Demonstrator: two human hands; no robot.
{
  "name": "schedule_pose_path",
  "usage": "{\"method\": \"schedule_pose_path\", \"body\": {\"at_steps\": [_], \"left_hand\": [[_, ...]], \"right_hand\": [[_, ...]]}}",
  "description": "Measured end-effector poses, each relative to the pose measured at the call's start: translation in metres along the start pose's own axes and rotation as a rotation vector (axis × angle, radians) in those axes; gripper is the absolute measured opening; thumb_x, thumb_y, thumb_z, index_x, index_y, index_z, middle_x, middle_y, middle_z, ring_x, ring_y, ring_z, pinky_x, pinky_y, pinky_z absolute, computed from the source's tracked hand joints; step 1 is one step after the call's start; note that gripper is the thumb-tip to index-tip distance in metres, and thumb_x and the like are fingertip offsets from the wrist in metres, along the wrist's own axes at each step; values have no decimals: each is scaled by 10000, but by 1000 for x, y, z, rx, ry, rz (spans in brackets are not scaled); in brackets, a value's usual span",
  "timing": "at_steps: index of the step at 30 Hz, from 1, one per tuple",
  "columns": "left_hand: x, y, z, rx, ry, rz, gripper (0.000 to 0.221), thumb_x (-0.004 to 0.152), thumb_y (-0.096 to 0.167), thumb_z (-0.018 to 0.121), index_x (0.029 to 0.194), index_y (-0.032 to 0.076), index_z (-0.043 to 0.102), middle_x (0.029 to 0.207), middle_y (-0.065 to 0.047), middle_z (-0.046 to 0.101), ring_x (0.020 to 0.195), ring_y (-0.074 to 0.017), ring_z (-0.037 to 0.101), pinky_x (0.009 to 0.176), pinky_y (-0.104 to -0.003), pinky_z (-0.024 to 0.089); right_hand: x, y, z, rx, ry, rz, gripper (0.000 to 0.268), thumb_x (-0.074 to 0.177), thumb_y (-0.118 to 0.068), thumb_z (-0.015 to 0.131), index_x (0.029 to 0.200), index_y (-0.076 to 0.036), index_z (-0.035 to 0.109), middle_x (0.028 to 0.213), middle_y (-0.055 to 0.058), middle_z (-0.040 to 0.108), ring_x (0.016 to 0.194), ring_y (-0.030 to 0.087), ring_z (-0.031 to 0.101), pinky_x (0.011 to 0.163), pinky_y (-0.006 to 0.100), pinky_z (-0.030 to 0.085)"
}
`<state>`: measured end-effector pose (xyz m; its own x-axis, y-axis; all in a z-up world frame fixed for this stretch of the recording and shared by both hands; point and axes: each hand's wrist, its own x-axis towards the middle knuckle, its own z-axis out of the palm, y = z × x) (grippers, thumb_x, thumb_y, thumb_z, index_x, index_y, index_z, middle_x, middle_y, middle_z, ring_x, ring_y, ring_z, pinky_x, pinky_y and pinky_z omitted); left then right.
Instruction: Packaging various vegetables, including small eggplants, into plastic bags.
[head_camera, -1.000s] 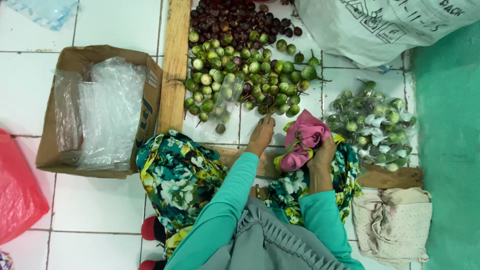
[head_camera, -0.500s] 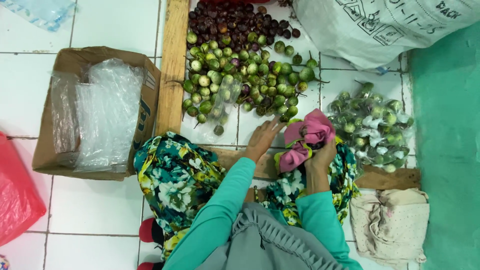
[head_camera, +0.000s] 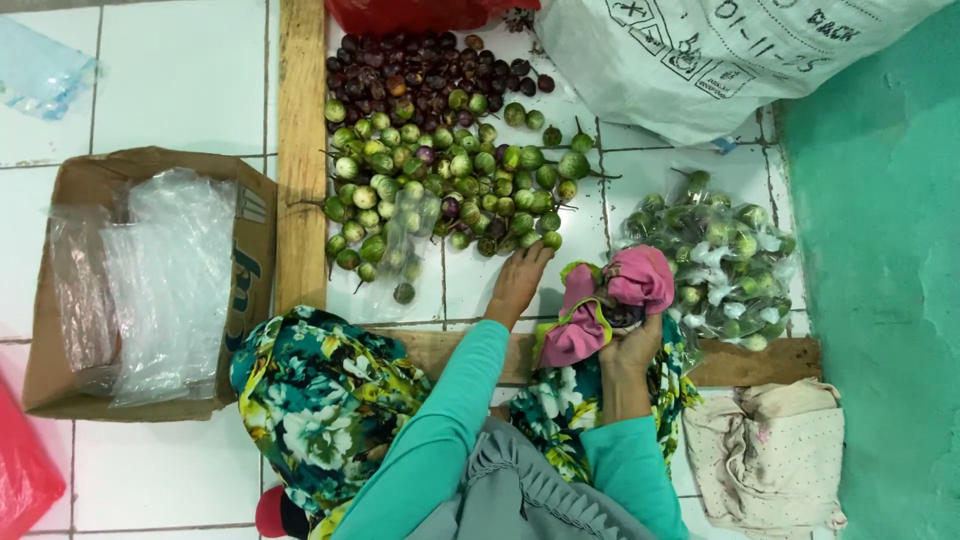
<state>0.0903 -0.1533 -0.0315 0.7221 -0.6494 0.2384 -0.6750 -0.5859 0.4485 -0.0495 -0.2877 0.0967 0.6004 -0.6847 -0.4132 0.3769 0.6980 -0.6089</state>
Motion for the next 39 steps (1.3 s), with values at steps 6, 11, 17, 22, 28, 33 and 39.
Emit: {"method": "schedule_pose_path", "body": {"at_steps": [6,11,17,22,28,33,39], "left_hand": [[-3,15,-71,-1260,86,-895,631,858,80,803,1343,128,403,1130,-97,665,877,-209,701,696,-366,511],[-63,-5,-49,-2017,-82,-951,326,964,119,708,1247,50,561,1065,-98,702,858,-188,715,735,-332,557],[-98,-9,-68,-2267,-126,-1022,156,976,126,648,1106,48,682,1016,-60,726,897,-170,713,817,-310,597],[-96,19,-159,-1983,-266,-814,205,1005,113,725,1185,25,678,1038,-44,727,876,-152,664,732,-278,528],[-100,19,-177,-1721,-42,-703,647,919,28,740,1518,-11,499,1149,-54,718,1018,-144,719,817,-282,562],[-107,44,-199,-934,-16,-565,1100,835,58,772,1659,155,51,1127,-60,718,997,-185,716,872,-337,586],[-117,33,-192,-1230,33,-604,1061,909,83,756,1691,136,42,1033,-80,719,874,-136,649,787,-284,548]], "right_hand": [[-14,7,22,-247,-41,-255,394,1062,-320,613,1332,-33,634,1284,100,667,1140,252,663,995,431,553],[-50,47,55,-900,-433,-453,325,999,-245,703,1205,-32,569,1408,141,521,1255,252,567,1035,423,520],[-80,69,78,-1423,-650,-907,255,1019,-221,659,1181,-25,642,1231,199,606,1146,298,581,916,426,529],[-52,76,39,-1216,-306,-484,215,1107,-249,601,1052,-47,652,905,85,672,830,182,619,783,357,533],[-79,57,65,-723,-334,-258,271,1050,-225,660,1238,-42,595,1100,10,634,964,134,584,862,315,520],[-99,98,66,-951,-521,-168,280,954,-182,696,1169,-15,628,1002,34,740,870,133,698,783,278,575],[-81,105,48,-582,-355,40,223,1045,-202,716,1056,13,657,919,30,704,768,109,630,705,278,518]]}}
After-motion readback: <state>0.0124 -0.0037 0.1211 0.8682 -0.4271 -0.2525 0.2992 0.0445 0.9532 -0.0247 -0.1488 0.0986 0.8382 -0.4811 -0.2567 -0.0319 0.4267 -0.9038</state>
